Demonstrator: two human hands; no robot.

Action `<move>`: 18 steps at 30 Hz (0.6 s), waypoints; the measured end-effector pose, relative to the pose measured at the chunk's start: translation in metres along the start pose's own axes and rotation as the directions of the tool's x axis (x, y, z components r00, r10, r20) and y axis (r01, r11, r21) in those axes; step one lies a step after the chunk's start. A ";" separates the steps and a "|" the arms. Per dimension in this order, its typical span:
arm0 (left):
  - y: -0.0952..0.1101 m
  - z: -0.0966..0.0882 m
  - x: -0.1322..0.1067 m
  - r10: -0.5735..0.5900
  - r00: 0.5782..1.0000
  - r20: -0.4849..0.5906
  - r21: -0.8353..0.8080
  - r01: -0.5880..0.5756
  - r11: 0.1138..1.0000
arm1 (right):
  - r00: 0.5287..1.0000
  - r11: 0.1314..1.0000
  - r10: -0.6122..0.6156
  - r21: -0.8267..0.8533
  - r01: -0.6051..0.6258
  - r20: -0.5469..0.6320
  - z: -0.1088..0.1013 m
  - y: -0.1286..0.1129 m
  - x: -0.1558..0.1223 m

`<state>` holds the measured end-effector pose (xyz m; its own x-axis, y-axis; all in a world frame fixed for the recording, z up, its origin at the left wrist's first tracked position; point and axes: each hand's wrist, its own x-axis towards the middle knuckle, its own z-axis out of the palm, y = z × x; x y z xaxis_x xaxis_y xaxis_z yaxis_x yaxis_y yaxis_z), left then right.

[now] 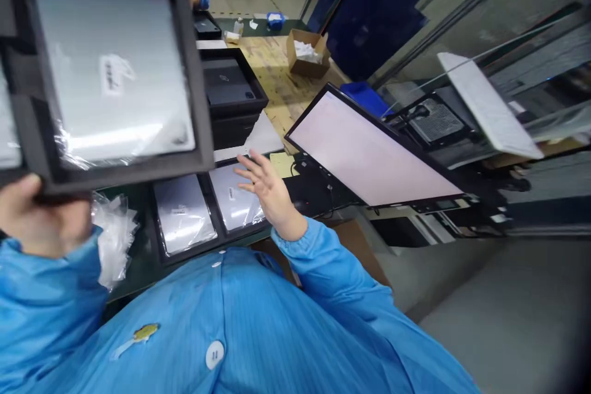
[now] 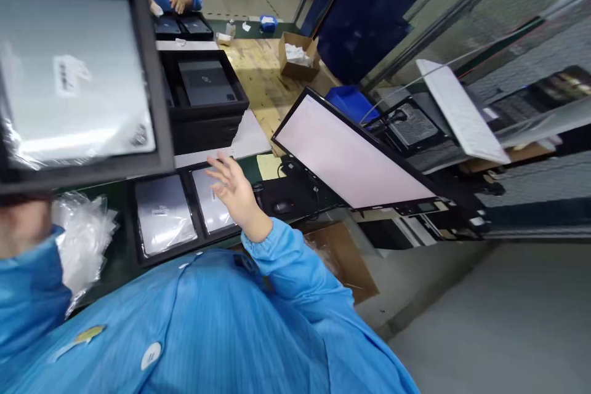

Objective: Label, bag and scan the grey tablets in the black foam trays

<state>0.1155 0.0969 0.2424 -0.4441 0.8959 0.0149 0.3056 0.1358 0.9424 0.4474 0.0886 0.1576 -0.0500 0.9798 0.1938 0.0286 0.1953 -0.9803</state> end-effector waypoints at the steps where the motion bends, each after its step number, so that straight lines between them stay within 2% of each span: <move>1: -0.001 0.012 -0.027 -0.063 0.998 0.007 -0.067 0.063 0.996 | 1.000 0.999 0.014 0.034 -0.015 0.022 -0.004 -0.001 0.000; 3: -0.007 0.035 -0.077 -0.219 0.971 0.094 -0.140 0.231 0.963 | 0.998 0.997 0.058 0.050 -0.059 0.028 -0.017 -0.001 -0.007; 5: -0.020 0.056 -0.119 -0.348 0.909 0.228 -0.153 0.386 0.910 | 0.993 0.992 0.121 0.039 -0.121 0.001 -0.035 0.004 -0.019; 7: -0.038 0.076 -0.151 -0.403 0.850 0.338 -0.223 0.489 0.843 | 0.984 0.984 0.177 0.018 -0.176 -0.030 -0.054 0.014 -0.031; 10: -0.073 0.108 -0.180 -0.435 0.808 0.398 -0.375 0.576 0.726 | 0.980 0.981 0.192 -0.015 -0.193 -0.049 -0.078 0.046 -0.038; 13: -0.110 0.138 -0.188 -0.486 0.785 0.385 -0.499 0.620 0.606 | 0.974 0.973 0.225 -0.059 -0.225 -0.012 -0.088 0.096 -0.033; 14: -0.120 0.145 -0.188 -0.543 0.749 0.379 -0.508 0.659 0.554 | 0.964 0.961 0.265 -0.086 -0.264 0.000 -0.089 0.114 -0.031; 15: -0.129 0.149 -0.189 -0.616 0.692 0.377 -0.498 0.712 0.495 | 0.949 0.942 0.316 -0.119 -0.313 0.004 -0.089 0.131 -0.031; 18: -0.141 0.145 -0.194 -0.779 0.455 0.431 -0.347 0.881 0.322 | 0.900 0.879 0.435 -0.210 -0.428 -0.015 -0.089 0.173 -0.035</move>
<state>0.2808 -0.0351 0.0578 -0.0776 0.4840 -0.8716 -0.5849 0.6859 0.4330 0.5433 0.0920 -0.0159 -0.0175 0.9678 -0.2510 0.2563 -0.2383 -0.9367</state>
